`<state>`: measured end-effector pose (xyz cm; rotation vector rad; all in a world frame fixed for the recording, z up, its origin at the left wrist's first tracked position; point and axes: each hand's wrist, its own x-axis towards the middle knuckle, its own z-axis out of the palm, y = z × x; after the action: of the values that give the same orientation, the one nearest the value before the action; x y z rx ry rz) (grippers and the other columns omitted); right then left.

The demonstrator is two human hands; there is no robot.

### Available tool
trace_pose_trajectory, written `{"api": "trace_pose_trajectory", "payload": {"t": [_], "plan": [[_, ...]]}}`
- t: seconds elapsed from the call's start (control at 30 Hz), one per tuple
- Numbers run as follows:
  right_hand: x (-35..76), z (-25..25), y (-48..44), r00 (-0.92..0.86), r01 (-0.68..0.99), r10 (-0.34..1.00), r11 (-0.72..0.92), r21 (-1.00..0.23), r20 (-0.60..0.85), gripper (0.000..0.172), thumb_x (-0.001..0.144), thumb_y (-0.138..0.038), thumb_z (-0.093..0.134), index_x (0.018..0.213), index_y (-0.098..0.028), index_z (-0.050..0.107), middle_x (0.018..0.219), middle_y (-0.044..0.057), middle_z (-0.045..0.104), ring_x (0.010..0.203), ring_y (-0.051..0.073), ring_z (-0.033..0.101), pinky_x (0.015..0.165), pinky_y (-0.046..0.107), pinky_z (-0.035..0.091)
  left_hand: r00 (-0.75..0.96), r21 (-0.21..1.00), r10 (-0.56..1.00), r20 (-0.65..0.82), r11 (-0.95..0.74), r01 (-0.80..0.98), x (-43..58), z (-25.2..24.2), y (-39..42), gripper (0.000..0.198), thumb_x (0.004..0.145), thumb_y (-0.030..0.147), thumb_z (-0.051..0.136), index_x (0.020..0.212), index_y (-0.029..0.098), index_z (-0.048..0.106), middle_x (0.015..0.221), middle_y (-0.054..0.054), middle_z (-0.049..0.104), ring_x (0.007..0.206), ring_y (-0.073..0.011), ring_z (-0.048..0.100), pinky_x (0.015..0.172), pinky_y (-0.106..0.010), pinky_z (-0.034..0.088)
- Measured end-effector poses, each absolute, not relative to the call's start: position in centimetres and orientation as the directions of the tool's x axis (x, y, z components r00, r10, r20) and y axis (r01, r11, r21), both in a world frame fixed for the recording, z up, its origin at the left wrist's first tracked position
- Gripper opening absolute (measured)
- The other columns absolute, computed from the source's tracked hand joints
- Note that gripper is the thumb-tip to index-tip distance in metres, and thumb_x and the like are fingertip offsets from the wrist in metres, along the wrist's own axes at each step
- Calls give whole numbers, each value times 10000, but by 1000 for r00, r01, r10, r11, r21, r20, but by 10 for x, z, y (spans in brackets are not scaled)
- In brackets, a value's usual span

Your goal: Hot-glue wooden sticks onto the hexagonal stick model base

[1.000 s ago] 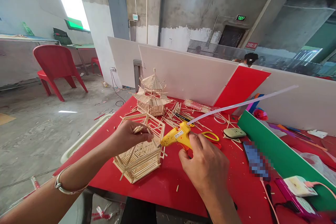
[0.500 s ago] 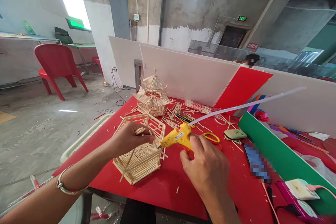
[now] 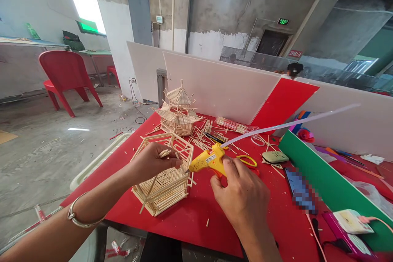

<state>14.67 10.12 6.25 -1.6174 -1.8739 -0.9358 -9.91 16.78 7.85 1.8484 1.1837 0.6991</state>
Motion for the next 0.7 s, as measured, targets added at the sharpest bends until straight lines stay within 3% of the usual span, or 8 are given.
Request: {"api": "trace_pose_trajectory", "payload": {"t": [0.37, 0.7], "plan": [[153, 63, 95, -142, 985, 657, 21, 170, 740, 302, 784, -392, 593, 1019, -205, 621, 907, 1, 702, 708, 175, 619, 577, 303, 331, 399, 803, 917, 19, -252, 540, -93, 83, 165, 270, 822, 416, 626, 759, 169, 715, 587, 34, 490, 556, -106, 359, 502, -253, 256], [156, 58, 94, -115, 990, 649, 10, 144, 752, 336, 788, -405, 592, 1049, -196, 632, 974, 4, 718, 736, 176, 629, 592, 300, 349, 470, 703, 875, 119, -408, 582, -89, 92, 159, 219, 870, 316, 596, 758, 171, 717, 583, 36, 500, 575, -104, 383, 530, -228, 283]]}}
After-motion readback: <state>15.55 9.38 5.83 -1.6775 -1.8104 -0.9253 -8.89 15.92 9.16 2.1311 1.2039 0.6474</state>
